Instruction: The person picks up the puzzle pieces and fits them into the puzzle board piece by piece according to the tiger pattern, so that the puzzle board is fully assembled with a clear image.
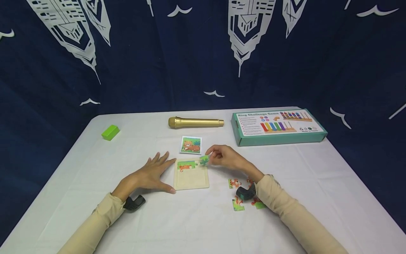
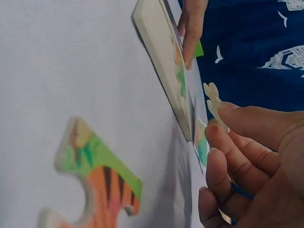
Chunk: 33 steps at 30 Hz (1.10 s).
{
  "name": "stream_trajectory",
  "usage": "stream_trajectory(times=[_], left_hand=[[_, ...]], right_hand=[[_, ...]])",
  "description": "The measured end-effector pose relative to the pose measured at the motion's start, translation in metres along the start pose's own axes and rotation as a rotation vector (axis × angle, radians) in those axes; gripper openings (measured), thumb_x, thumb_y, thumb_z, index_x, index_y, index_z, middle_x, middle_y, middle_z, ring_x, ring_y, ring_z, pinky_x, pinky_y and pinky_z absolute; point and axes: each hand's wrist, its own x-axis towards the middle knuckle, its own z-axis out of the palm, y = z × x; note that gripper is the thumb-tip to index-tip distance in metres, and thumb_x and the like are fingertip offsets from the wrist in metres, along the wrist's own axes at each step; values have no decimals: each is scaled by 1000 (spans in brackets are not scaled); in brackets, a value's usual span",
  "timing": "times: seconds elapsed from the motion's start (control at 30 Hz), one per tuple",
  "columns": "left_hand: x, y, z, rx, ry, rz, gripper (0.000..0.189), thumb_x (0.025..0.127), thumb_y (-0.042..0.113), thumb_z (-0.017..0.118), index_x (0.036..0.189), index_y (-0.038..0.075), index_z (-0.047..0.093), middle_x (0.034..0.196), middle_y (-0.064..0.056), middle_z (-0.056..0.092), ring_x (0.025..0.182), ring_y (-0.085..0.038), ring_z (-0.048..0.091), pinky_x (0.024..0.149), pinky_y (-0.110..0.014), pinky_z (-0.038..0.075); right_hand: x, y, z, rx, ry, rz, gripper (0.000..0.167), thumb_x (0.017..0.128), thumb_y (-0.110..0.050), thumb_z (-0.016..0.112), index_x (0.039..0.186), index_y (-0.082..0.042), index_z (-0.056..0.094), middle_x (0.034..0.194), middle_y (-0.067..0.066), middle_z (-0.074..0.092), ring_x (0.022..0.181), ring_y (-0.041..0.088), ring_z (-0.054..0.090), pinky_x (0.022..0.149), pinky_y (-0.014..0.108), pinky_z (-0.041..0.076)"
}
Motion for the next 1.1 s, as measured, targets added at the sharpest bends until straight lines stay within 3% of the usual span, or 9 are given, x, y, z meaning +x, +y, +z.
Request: stream_trajectory(times=[0.47,1.1], left_hand=[[1,0,1,-9,3,4,115,63,69,75,153,18,25,160,-16,4,144,-44,-4,113,-63,3],[2,-2,1,-4,1,11,115,63,70,74,153,19,24,160,-16,4,144,-44,-4,113,-63,3]], right_hand=[[10,2,17,-105,-22,25,28,84,-9,73,109,-1,64,75,1,59,67,12,49,62,19,41],[11,-3,21,-218,-29,24,25,85,-9,72,108,-4,63,70,-3,56,61,8,46,58,20,39]])
